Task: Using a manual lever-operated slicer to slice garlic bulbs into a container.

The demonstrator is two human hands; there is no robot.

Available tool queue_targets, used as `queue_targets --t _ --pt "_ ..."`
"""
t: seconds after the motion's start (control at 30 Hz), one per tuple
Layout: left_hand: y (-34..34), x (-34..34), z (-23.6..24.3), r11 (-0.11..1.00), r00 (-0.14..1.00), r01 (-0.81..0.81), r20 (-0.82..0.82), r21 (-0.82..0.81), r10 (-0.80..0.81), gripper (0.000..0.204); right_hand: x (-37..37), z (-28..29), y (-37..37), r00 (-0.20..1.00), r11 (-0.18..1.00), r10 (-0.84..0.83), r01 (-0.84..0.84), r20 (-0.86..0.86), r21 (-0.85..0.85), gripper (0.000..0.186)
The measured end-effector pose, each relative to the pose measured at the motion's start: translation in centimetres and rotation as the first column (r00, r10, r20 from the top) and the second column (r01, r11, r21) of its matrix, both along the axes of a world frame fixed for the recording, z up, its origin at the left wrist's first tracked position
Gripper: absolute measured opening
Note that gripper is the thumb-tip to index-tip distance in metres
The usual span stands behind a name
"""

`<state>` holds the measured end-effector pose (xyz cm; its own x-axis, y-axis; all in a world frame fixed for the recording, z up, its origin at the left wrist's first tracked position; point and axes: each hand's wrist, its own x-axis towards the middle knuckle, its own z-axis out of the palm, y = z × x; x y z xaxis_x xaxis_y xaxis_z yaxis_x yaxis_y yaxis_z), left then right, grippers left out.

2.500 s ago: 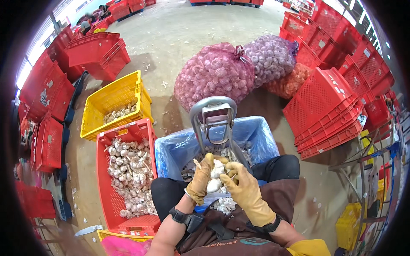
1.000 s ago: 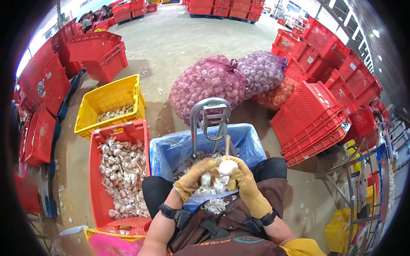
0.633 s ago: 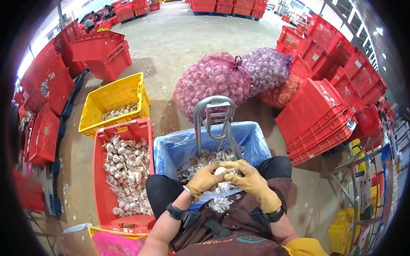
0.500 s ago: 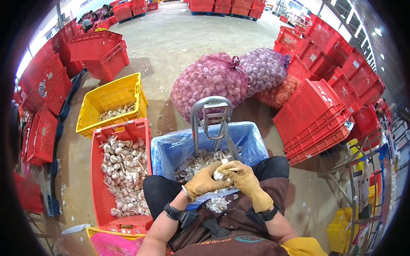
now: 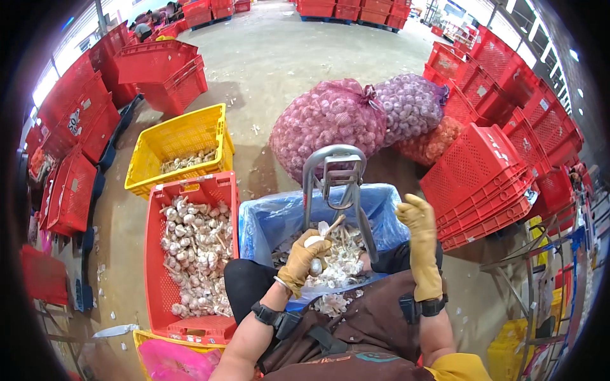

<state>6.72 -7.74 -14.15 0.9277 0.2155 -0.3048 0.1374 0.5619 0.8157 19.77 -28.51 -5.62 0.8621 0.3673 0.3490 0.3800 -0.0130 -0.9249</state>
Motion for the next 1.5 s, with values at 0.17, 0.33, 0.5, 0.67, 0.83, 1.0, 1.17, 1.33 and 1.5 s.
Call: queue_targets --t 0.17,0.33,0.5,0.67,0.83,1.0,1.17,1.33,1.5 --pt "-1.2 1.7 -1.9 0.997 0.999 -0.036 0.029 -0.068 0.038 0.023 -2.2 -5.9 -1.5 0.951 0.699 0.033 -0.242 -0.308 -0.673 0.046" --pt "-0.5 1.0 -0.2 0.969 0.998 0.002 -0.058 -0.246 -0.017 0.029 -5.5 3.1 -1.5 0.82 0.786 -0.046 -0.323 -0.57 -0.527 0.041" --pt "-0.8 1.6 1.2 0.94 0.999 0.053 0.021 -0.337 -0.049 0.031 -5.7 2.0 -1.6 0.838 0.767 -0.044 -0.32 -0.544 -0.555 0.044" --pt "-1.0 2.7 1.8 0.943 0.998 0.061 0.028 -0.328 -0.055 0.03 -4.5 -3.4 -1.9 0.884 0.808 0.052 -0.311 -0.465 -0.501 0.044" --pt "-1.1 3.7 0.8 0.956 0.999 0.041 0.032 -0.291 -0.033 0.029 -1.2 -12.3 -2.6 0.962 0.829 0.186 -0.262 -0.199 -0.494 0.049" --pt "-1.5 2.9 -2.5 0.991 0.997 -0.051 0.045 -0.12 0.057 0.041 -1.8 -10.0 -0.5 0.989 0.541 0.075 0.064 0.124 -0.839 0.06" --pt "-1.9 1.1 3.2 0.885 0.967 0.227 -0.205 0.407 -0.154 0.056 -6.5 -1.2 0.9 0.98 0.787 -0.017 0.135 0.199 -0.602 0.042" --pt "-2.2 0.7 3.9 0.954 0.961 0.264 0.043 0.141 -0.273 0.058 -5.5 -2.7 3.2 0.863 0.969 0.119 -0.209 -0.491 -0.132 0.024" --pt "-2.2 0.0 4.5 0.969 0.954 0.199 0.253 -0.145 -0.159 0.057 -6.0 -3.7 3.8 0.68 0.949 0.305 -0.154 -0.667 0.277 0.019"
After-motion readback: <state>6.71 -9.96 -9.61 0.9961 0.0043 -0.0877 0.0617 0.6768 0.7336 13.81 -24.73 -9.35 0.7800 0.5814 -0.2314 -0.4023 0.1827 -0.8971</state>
